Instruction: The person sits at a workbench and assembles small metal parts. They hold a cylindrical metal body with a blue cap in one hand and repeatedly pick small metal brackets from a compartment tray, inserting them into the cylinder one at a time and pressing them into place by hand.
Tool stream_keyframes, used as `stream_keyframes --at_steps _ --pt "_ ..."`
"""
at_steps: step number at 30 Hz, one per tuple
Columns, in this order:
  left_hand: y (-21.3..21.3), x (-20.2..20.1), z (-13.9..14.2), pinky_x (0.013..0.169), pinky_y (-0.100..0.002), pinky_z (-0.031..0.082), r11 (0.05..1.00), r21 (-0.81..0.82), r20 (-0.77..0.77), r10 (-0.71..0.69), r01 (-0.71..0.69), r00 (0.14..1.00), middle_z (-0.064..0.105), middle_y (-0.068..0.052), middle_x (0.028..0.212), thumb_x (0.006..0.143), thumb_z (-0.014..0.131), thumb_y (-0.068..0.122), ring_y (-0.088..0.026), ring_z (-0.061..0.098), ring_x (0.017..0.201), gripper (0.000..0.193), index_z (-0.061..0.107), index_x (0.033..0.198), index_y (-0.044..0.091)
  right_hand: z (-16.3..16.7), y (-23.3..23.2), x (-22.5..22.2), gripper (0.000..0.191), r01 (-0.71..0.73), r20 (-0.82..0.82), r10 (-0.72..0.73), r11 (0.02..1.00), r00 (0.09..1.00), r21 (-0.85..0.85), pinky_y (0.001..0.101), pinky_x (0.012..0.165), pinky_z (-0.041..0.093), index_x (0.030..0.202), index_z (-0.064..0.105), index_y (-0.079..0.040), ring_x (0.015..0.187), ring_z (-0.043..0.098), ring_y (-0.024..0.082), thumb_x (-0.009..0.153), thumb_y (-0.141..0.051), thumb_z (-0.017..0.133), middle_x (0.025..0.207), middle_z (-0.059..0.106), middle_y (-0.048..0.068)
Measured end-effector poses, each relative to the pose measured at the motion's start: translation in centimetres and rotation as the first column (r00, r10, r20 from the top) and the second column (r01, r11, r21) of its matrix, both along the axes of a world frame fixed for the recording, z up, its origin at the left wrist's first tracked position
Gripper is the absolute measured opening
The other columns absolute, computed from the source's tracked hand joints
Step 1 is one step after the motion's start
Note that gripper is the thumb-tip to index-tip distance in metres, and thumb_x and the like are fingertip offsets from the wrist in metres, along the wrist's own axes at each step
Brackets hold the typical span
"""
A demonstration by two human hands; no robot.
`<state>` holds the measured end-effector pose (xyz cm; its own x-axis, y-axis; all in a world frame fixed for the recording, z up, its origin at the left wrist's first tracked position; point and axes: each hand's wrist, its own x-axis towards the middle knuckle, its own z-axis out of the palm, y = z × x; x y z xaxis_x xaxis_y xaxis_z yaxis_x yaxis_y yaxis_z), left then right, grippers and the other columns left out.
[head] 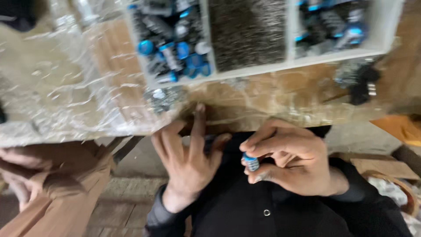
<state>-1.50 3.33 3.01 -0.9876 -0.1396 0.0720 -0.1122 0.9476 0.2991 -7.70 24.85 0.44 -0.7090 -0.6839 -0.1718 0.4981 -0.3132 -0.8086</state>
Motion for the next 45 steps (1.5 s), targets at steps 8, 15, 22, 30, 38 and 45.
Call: stream_keyframes --at_steps 8,15,22,30,38,45 --pt "0.1 -0.2 0.5 0.082 -0.031 0.059 0.869 0.473 -0.128 -0.094 0.144 0.987 0.071 -0.004 0.105 0.086 0.081 -0.006 -0.023 0.068 0.102 0.028 0.072 0.105 0.012 0.3 3.0 0.4 0.031 0.146 0.087 -0.143 0.989 0.986 -0.031 0.0364 0.090 0.072 0.125 0.065 0.010 0.106 0.076 0.026 0.095 0.011 0.074 0.131 0.061 0.025" --pt "4.5 -3.6 0.5 0.075 -0.033 0.058 0.596 0.693 -0.297 -0.276 0.405 0.914 0.073 -0.007 0.096 0.081 0.084 -0.005 -0.022 0.070 0.085 0.024 0.071 0.099 0.002 0.3 4.9 0.7 0.031 0.208 -0.057 -0.203 0.973 0.978 0.099 0.0332 0.089 0.070 0.123 0.066 0.009 0.109 0.071 0.025 0.094 0.008 0.077 0.131 0.059 0.025" --pt "2.4 -4.4 1.0 0.072 -0.035 0.056 0.663 0.460 -0.340 -0.482 0.590 0.807 0.067 -0.009 0.096 0.078 0.088 0.008 -0.025 0.066 0.082 0.028 0.075 0.102 0.003 0.7 3.9 -0.1 0.031 0.206 -0.180 -0.168 0.954 0.969 0.220 0.0279 0.083 0.065 0.117 0.071 0.008 0.103 0.071 0.022 0.089 0.004 0.081 0.120 0.064 0.021" --pt "2.6 -3.3 1.4 0.072 -0.032 0.057 0.683 0.727 0.087 -0.200 0.075 0.976 0.066 -0.006 0.103 0.094 0.082 0.012 -0.017 0.069 0.085 0.030 0.072 0.122 0.008 -0.4 2.7 -0.6 0.031 0.117 -0.129 -0.111 0.992 0.985 0.039 0.0299 0.080 0.073 0.115 0.071 0.009 0.096 0.079 0.022 0.087 0.007 0.082 0.118 0.066 0.019" --pt "4.0 -5.1 0.5 0.086 -0.042 0.052 0.934 0.300 -0.033 -0.195 0.196 0.980 0.058 -0.012 0.113 0.106 0.073 0.036 -0.030 0.059 0.101 0.051 0.059 0.142 0.004 1.2 4.2 0.2 0.030 0.196 -0.015 -0.196 0.981 0.981 -0.005 0.0324 0.081 0.073 0.118 0.068 0.011 0.098 0.077 0.025 0.090 0.012 0.079 0.125 0.062 0.022" --pt "4.4 -4.4 0.0 0.083 -0.046 0.048 0.972 0.048 0.000 -0.231 0.231 0.973 0.054 -0.014 0.111 0.101 0.065 0.048 -0.032 0.055 0.094 0.060 0.058 0.142 0.005 0.5 4.5 0.0 0.029 0.162 0.003 -0.162 0.987 0.987 0.005 0.0350 0.087 0.071 0.116 0.067 0.012 0.102 0.075 0.027 0.090 0.012 0.079 0.124 0.060 0.022"
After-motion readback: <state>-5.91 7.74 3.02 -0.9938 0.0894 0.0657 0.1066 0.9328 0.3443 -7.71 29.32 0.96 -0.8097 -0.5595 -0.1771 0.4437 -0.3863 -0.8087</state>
